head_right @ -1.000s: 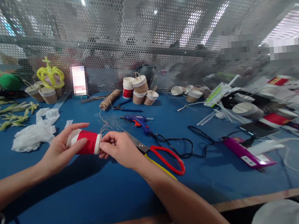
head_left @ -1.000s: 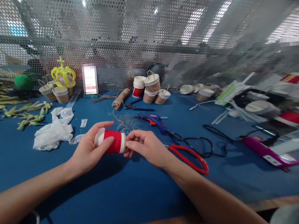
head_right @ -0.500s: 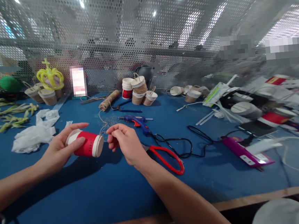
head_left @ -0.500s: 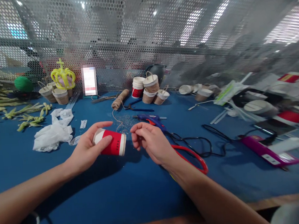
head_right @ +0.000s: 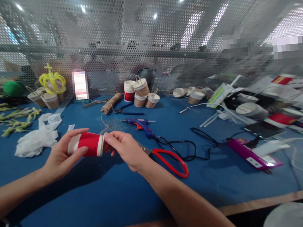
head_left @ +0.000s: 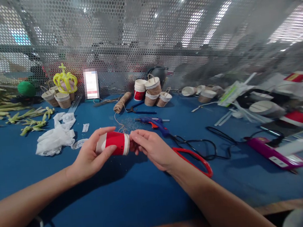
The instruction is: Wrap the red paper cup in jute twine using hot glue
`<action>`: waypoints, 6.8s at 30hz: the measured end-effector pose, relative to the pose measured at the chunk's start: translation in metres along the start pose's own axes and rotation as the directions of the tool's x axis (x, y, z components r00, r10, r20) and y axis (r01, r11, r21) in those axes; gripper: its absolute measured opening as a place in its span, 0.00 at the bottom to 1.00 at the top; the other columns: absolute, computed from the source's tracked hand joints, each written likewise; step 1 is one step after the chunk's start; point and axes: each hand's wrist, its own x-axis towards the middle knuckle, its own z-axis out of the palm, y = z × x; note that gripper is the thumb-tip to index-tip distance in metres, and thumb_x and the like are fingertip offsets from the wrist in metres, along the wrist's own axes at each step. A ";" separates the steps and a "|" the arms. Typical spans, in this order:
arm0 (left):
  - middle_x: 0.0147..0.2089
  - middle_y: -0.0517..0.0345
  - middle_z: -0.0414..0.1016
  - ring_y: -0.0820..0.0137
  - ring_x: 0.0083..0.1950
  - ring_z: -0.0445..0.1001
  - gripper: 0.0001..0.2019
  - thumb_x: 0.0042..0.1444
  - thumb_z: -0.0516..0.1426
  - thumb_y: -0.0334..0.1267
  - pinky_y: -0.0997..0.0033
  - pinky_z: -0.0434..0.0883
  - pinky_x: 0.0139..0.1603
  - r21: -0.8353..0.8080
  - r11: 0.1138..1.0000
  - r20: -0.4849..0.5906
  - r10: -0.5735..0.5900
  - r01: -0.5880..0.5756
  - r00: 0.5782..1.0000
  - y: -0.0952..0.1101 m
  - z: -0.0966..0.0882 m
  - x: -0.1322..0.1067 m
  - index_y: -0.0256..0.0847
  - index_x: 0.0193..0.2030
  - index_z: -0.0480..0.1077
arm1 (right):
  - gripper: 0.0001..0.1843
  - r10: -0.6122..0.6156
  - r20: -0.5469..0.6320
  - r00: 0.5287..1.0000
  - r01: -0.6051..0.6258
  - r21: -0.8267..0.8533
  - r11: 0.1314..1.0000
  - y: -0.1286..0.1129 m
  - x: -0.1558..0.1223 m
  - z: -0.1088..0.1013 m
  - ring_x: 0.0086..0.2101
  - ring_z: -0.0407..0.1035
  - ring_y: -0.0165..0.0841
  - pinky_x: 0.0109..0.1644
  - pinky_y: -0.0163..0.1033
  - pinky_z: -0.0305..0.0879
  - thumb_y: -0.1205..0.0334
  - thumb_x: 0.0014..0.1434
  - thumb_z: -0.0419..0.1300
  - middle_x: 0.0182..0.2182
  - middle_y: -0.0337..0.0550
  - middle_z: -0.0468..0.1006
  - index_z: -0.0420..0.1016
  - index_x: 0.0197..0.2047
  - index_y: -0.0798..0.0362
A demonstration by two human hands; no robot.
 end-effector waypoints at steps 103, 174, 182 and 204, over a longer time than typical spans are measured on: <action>0.27 0.59 0.73 0.75 0.25 0.68 0.13 0.44 0.61 0.45 0.77 0.63 0.25 -0.160 0.835 0.057 -0.524 0.526 0.850 -0.019 -0.003 0.029 0.36 0.30 0.70 | 0.22 0.084 -0.023 0.996 -0.074 -0.732 0.677 -0.024 -0.027 -0.032 0.15 0.60 0.26 0.21 0.33 0.58 0.52 0.51 0.57 0.10 0.35 0.65 0.60 0.12 0.53; 0.28 0.59 0.73 0.74 0.26 0.69 0.11 0.45 0.60 0.44 0.78 0.63 0.24 -0.076 0.867 0.026 -0.492 0.493 0.870 -0.013 -0.003 0.028 0.37 0.29 0.70 | 0.19 0.045 -0.028 0.999 -0.051 -0.736 0.675 -0.021 -0.019 -0.035 0.15 0.60 0.26 0.23 0.32 0.59 0.52 0.52 0.57 0.10 0.35 0.65 0.66 0.16 0.54; 0.27 0.59 0.73 0.75 0.25 0.68 0.11 0.46 0.59 0.44 0.78 0.62 0.23 -0.086 0.865 0.034 -0.493 0.494 0.869 -0.016 -0.003 0.027 0.37 0.30 0.70 | 0.24 0.016 -0.050 0.999 -0.049 -0.757 0.652 -0.017 -0.018 -0.035 0.15 0.61 0.26 0.23 0.34 0.60 0.50 0.52 0.56 0.10 0.38 0.66 0.61 0.10 0.53; 0.29 0.58 0.74 0.75 0.26 0.69 0.11 0.45 0.60 0.44 0.78 0.64 0.26 -0.112 0.864 0.039 -0.490 0.491 0.871 -0.015 -0.003 0.026 0.37 0.30 0.70 | 0.22 0.054 -0.022 0.998 -0.053 -0.726 0.686 -0.021 -0.019 -0.036 0.15 0.60 0.25 0.23 0.32 0.59 0.52 0.52 0.57 0.10 0.36 0.65 0.62 0.13 0.53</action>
